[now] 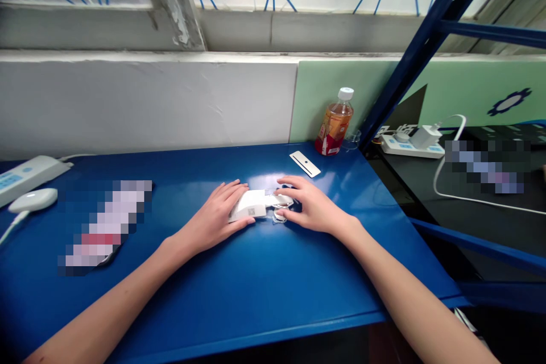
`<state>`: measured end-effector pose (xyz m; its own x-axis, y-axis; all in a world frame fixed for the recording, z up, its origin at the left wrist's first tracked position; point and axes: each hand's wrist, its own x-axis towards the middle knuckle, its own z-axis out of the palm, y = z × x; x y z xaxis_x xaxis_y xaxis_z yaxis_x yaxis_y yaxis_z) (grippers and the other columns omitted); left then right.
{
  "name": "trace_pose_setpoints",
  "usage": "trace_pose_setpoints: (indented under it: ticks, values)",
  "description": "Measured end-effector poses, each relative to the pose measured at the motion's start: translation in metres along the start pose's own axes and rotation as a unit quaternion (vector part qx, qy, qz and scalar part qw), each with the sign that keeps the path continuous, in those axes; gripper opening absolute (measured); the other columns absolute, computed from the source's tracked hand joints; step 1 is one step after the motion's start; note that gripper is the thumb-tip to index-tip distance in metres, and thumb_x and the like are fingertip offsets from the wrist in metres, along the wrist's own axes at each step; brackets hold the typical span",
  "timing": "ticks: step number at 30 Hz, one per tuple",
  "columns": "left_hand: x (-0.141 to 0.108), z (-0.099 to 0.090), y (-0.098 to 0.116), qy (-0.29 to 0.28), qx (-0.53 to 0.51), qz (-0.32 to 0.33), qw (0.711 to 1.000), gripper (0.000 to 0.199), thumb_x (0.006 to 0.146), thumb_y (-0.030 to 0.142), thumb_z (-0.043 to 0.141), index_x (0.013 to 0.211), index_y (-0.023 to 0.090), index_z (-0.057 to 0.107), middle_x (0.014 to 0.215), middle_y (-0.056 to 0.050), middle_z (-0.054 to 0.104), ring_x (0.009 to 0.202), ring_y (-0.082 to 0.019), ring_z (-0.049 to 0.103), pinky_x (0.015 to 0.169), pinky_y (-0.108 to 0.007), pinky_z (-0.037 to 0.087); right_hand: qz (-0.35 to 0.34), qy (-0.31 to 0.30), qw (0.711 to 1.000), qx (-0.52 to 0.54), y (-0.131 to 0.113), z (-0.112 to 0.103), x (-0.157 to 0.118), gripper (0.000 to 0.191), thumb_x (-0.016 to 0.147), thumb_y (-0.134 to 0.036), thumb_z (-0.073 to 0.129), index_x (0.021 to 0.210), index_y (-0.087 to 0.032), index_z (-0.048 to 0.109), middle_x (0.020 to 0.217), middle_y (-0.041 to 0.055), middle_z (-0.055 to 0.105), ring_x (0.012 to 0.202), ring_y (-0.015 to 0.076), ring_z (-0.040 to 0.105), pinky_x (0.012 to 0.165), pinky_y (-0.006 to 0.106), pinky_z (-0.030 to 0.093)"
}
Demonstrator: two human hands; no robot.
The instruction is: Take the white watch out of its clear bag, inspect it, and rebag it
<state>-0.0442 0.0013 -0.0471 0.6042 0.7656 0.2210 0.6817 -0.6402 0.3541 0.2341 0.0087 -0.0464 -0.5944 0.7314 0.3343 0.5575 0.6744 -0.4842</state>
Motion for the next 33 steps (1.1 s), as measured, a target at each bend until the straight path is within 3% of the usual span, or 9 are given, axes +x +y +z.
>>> trace_pose_setpoints:
  ticks: [4,9,14,17,22,25,28,30,33]
  values:
    - [0.001,0.002,0.001,0.006,0.004,0.009,1.000,0.059,0.089,0.059,0.057,0.130,0.019,0.048,0.135,-0.016,0.056,0.132,-0.034,0.046,0.112,-0.055,0.029,0.007,-0.003,1.000,-0.004,-0.004,0.008,0.002,0.036,0.089,-0.036,0.063,0.123,-0.024,0.064,0.136,0.0156,0.056,0.126,0.0314,0.053,0.103,0.051,0.046]
    - [0.002,0.003,0.001,0.008,0.026,0.015,1.000,0.055,0.090,0.059,0.055,0.129,0.019,0.049,0.134,-0.016,0.057,0.128,-0.032,0.050,0.111,-0.055,0.030,0.000,-0.019,1.000,-0.013,-0.007,0.003,0.003,0.028,0.090,-0.032,0.062,0.116,-0.022,0.064,0.136,0.0151,0.056,0.126,0.0306,0.053,0.103,0.049,0.046]
    - [0.002,0.001,-0.001,0.009,0.034,0.010,0.999,0.053,0.092,0.058,0.054,0.129,0.020,0.048,0.133,-0.014,0.058,0.126,-0.031,0.052,0.111,-0.054,0.031,0.020,-0.025,0.999,-0.040,-0.005,-0.012,0.003,0.022,0.093,-0.031,0.056,0.112,-0.021,0.062,0.111,0.0111,0.068,0.102,0.0264,0.065,0.087,0.040,0.052]
    - [0.002,-0.001,-0.001,0.009,0.031,0.003,0.999,0.053,0.091,0.058,0.054,0.128,0.020,0.049,0.132,-0.014,0.059,0.126,-0.031,0.052,0.111,-0.054,0.031,0.050,0.027,0.998,-0.036,-0.004,-0.018,0.003,0.018,0.090,-0.032,0.059,0.105,-0.022,0.063,0.103,0.0082,0.071,0.092,0.0246,0.067,0.080,0.037,0.052]
    - [0.002,-0.003,0.000,0.006,0.026,0.002,1.000,0.050,0.092,0.057,0.053,0.125,0.019,0.049,0.132,-0.014,0.059,0.125,-0.031,0.053,0.110,-0.054,0.033,0.094,0.136,0.983,0.077,-0.007,-0.019,0.003,0.021,0.078,-0.038,0.074,0.082,-0.021,0.064,0.082,0.0032,0.070,0.075,0.0209,0.065,0.069,0.032,0.050]
    - [0.002,-0.002,0.001,0.009,0.030,0.006,0.999,0.051,0.093,0.055,0.052,0.126,0.017,0.049,0.132,-0.016,0.058,0.125,-0.032,0.052,0.109,-0.054,0.033,0.145,0.183,0.960,0.152,-0.005,-0.014,0.003,0.030,0.072,-0.042,0.079,0.069,-0.019,0.060,0.067,0.0005,0.063,0.062,0.0175,0.059,0.059,0.029,0.046]
    - [0.002,0.000,0.002,0.009,0.028,0.008,1.000,0.053,0.094,0.055,0.050,0.128,0.015,0.049,0.134,-0.018,0.057,0.127,-0.033,0.050,0.109,-0.054,0.033,0.212,0.208,0.921,0.251,-0.001,-0.009,0.005,0.034,0.075,-0.048,0.075,0.069,-0.019,0.059,0.062,-0.0011,0.058,0.054,0.0144,0.055,0.050,0.027,0.043]
    - [0.001,0.002,0.003,0.003,0.024,0.006,1.000,0.056,0.094,0.056,0.050,0.130,0.014,0.049,0.135,-0.019,0.055,0.130,-0.034,0.048,0.110,-0.054,0.032,0.233,0.207,0.884,0.348,-0.002,-0.007,0.008,0.036,0.079,-0.053,0.070,0.077,-0.018,0.063,0.070,0.0017,0.065,0.060,0.0155,0.061,0.055,0.027,0.049]
    - [0.001,0.005,0.003,-0.008,0.026,-0.009,1.000,0.062,0.093,0.058,0.049,0.136,0.013,0.046,0.142,-0.021,0.049,0.137,-0.036,0.039,0.112,-0.056,0.028,0.227,0.182,0.809,0.511,-0.009,-0.006,0.011,0.037,0.080,-0.056,0.069,0.083,-0.019,0.066,0.091,0.0065,0.073,0.084,0.0197,0.070,0.076,0.032,0.055]
